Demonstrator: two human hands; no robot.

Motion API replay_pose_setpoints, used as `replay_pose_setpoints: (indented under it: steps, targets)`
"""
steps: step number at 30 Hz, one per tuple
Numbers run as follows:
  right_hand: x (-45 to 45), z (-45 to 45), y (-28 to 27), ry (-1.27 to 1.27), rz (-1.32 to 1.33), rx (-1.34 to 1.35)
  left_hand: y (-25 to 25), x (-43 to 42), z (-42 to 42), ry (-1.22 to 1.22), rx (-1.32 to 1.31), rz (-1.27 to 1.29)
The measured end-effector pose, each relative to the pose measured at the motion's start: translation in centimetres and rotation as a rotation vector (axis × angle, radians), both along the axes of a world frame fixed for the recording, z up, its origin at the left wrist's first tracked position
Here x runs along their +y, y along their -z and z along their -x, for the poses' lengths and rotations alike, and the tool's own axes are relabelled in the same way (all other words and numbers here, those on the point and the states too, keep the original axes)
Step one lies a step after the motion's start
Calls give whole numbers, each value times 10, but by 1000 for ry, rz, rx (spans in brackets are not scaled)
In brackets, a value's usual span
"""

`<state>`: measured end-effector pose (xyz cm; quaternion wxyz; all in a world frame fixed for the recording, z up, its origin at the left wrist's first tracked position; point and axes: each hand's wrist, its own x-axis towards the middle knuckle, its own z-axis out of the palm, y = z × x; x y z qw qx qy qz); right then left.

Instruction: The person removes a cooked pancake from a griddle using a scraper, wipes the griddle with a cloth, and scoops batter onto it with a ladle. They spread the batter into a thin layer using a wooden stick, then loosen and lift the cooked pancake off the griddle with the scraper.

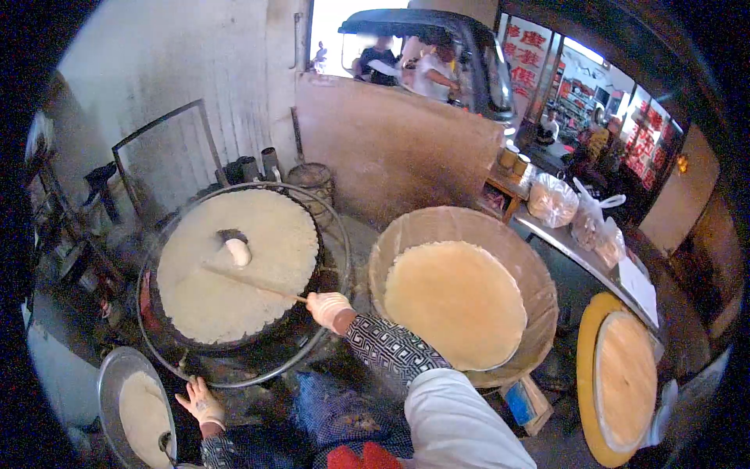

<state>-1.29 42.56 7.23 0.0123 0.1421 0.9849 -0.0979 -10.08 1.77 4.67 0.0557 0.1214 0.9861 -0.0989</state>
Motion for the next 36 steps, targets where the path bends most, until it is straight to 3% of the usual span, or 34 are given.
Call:
replay_pose_setpoints:
  steps: [2,6,9,10,13,16,17,19,23,26,30,33,36]
  targets:
    - [15,2,10,174,34,86,-2,-5,12,-58,-13,-21]
    - [7,6,0,91,76,49,-8,-10,20,-75,60,-137]
    - [-1,-4,-5,94,70,-23,15,22,-17,295,261,-468]
    - [8,-5,7,151,72,25,-10,45,-45,345,140,-472]
    - [15,5,10,120,-4,100,21,81,-79,463,103,-421]
    - [-4,-1,-11,45,38,1,15,88,-91,369,63,-348]
    - [3,-1,2,56,-9,40,28,79,-88,394,211,-300]
    - [21,7,26,151,-109,58,18,67,-80,377,189,-259]
    - [11,6,5,-9,-55,180,16,42,-60,309,149,-250]
    - [16,7,8,51,-69,-26,28,27,-43,239,167,-201]
    - [39,13,16,117,-178,86,24,15,-28,158,181,-180]
    - [26,3,12,12,-106,133,57,3,-10,170,330,-279]
    - [44,-3,48,47,-77,205,46,-7,18,129,242,-262]
